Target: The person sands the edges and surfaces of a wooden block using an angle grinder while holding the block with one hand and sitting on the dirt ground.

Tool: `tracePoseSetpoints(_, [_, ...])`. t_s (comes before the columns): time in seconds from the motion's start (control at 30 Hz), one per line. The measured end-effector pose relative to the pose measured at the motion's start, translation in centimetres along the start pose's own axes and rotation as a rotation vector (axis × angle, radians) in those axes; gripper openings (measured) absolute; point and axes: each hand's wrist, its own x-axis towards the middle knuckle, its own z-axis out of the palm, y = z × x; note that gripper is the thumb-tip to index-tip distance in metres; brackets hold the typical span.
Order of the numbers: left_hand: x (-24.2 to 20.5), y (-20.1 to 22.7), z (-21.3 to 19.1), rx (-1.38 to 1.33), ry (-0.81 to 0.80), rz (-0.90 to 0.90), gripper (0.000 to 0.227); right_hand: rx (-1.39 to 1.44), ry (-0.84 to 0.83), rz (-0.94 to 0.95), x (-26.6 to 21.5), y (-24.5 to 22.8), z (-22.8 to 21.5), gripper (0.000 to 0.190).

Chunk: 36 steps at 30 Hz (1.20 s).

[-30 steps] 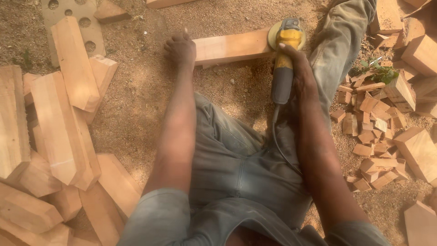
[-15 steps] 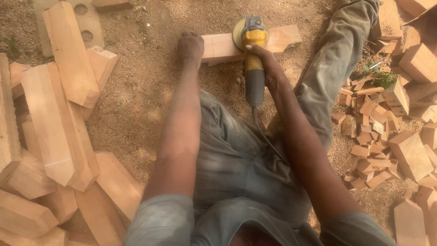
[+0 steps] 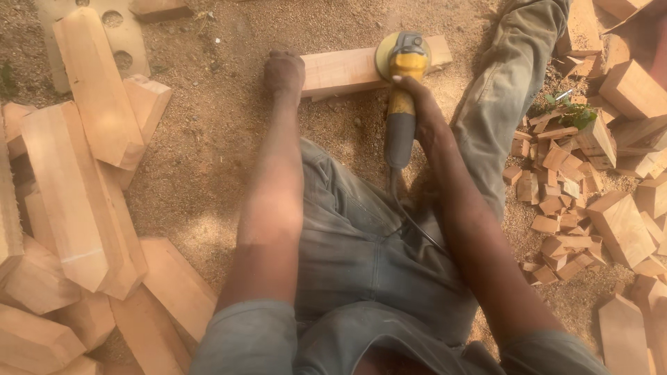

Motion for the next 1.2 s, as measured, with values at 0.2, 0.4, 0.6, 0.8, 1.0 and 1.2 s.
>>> tracePoseSetpoints(0.2, [-0.7, -0.1, -1.0, -0.003, -0.07, 0.001, 0.045, -0.006, -0.099, 0.124, -1.0, 1.9, 2.5, 0.066])
tracePoseSetpoints(0.4, [-1.0, -0.2, -1.2, -0.027, -0.066, 0.02, 0.044, 0.173, 0.097, 0.047, -0.6, -0.3, -3.1, 0.067])
tracePoseSetpoints(0.6, [-0.2, 0.0, -0.2, -0.025, -0.038, -0.042, 0.04, 0.2, 0.129, -0.062, -1.1, -0.6, -4.8, 0.071])
tracePoseSetpoints(0.8, [0.3, -0.8, 0.3, -0.042, -0.064, -0.005, 0.043, -0.115, -0.118, 0.047, -1.2, 2.0, 1.7, 0.061])
tracePoseSetpoints(1.0, [0.4, -0.8, 0.3, -0.014, -0.04, -0.002, 0.042, -0.074, -0.092, 0.125, -1.3, 1.8, 2.3, 0.064])
tracePoseSetpoints(1.2, [-0.6, 0.0, -1.1, -0.013, -0.07, -0.062, 0.041, 0.092, 0.077, -0.033, -0.4, -1.1, -5.5, 0.073])
